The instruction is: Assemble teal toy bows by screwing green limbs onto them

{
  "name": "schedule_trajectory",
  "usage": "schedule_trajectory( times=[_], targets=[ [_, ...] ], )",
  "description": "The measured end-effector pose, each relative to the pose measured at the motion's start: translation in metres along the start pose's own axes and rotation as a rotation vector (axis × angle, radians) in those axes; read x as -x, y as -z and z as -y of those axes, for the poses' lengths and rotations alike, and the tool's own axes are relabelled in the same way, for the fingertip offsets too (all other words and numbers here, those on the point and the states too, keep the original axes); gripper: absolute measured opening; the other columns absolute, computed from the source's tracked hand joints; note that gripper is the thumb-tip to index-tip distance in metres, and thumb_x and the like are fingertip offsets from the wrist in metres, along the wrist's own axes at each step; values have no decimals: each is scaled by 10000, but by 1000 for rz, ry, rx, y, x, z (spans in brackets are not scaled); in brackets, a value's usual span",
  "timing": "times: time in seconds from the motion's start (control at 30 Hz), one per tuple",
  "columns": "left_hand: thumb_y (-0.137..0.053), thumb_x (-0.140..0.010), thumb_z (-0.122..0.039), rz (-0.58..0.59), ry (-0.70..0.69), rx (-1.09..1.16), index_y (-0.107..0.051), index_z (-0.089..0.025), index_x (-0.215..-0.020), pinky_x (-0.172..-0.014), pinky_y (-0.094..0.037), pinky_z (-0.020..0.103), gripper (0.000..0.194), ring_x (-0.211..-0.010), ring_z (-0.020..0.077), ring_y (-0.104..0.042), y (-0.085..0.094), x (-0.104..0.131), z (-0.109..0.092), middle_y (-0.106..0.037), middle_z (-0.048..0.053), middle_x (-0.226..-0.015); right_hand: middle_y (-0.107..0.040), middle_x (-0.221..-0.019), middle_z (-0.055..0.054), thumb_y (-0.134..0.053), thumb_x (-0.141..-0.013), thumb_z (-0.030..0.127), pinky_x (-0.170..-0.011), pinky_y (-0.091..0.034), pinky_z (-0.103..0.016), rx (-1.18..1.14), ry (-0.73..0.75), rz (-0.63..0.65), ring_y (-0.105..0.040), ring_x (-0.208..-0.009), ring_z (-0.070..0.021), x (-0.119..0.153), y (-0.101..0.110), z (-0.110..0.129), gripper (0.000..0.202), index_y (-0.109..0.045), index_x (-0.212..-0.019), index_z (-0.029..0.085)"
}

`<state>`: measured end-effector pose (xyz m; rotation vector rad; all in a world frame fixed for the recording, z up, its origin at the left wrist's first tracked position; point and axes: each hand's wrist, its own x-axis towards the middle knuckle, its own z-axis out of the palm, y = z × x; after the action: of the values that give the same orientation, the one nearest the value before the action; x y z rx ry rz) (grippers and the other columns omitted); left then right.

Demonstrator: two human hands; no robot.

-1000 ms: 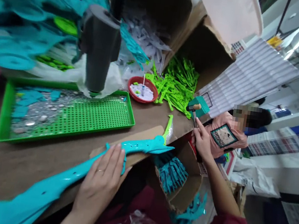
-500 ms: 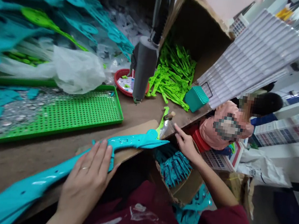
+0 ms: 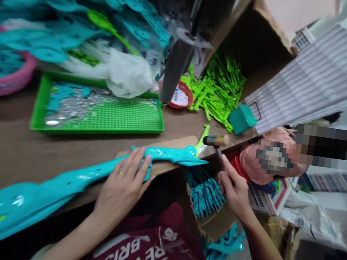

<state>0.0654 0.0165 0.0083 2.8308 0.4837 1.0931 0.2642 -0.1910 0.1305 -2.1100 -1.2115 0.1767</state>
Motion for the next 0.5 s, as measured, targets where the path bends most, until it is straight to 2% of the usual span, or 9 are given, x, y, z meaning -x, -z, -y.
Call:
schedule_trajectory(
  times=[0.03,0.1,0.2,0.3,0.33,0.4,0.5],
  targets=[
    [-568,-977,-233,-23,11,-25,-379,-52,-1528,-1061,-483,496,611,-1379,388,-504,1,3,-3,-511,269,-1481,-695,-747,11,-441,-1031,273,-541,-557,-210,-24,28,-5,-591,-505,-92,-2,0,8,470,-479,-1500,265],
    [-566,-968,-177,-49,24,-76,-468,-44,-1464,-1075,-472,460,522,-1342,348,-551,2,10,-12,-595,244,-1407,-714,-792,-3,-465,-1025,258,-598,-583,-222,-59,120,68,-642,-576,-102,-14,-6,26,462,-501,-1485,274],
    [-442,-968,-73,-26,50,-85,-513,-43,-1419,-1124,-431,423,458,-1358,297,-539,-3,21,-28,-631,201,-1376,-763,-1098,-47,-468,-1021,231,-865,-620,-288,-83,350,354,-744,-951,-159,-49,-33,61,455,-521,-1468,295],
    [-439,-965,-95,-19,148,-137,-597,-113,-1327,-1148,-408,487,396,-1346,305,-544,-11,27,-33,-654,176,-1332,-680,-1350,-26,-476,-1017,222,-1017,-573,-326,-149,627,622,-667,-1223,-184,-91,-77,109,463,-516,-1468,317],
    [-467,-971,-134,-17,184,-170,-623,-136,-1285,-1140,-407,531,351,-1318,320,-564,-13,28,-33,-670,168,-1294,-664,-1377,-19,-473,-1017,223,-1022,-569,-320,-185,698,668,-663,-1229,-180,-103,-94,128,462,-514,-1469,312],
    [-516,-975,-204,-16,229,-227,-631,-161,-1258,-1117,-407,593,309,-1270,339,-590,-13,29,-30,-679,159,-1256,-688,-1336,-17,-446,-1023,220,-982,-582,-294,-258,781,692,-708,-1121,-156,-122,-131,162,457,-513,-1471,290],
    [-530,-973,-232,-21,229,-271,-571,-156,-1345,-1112,-407,579,381,-1270,321,-581,-8,29,-27,-636,175,-1329,-746,-1198,-33,-379,-1034,218,-918,-597,-285,-325,815,638,-737,-953,-135,-141,-193,200,470,-487,-1491,245]
  ],
)
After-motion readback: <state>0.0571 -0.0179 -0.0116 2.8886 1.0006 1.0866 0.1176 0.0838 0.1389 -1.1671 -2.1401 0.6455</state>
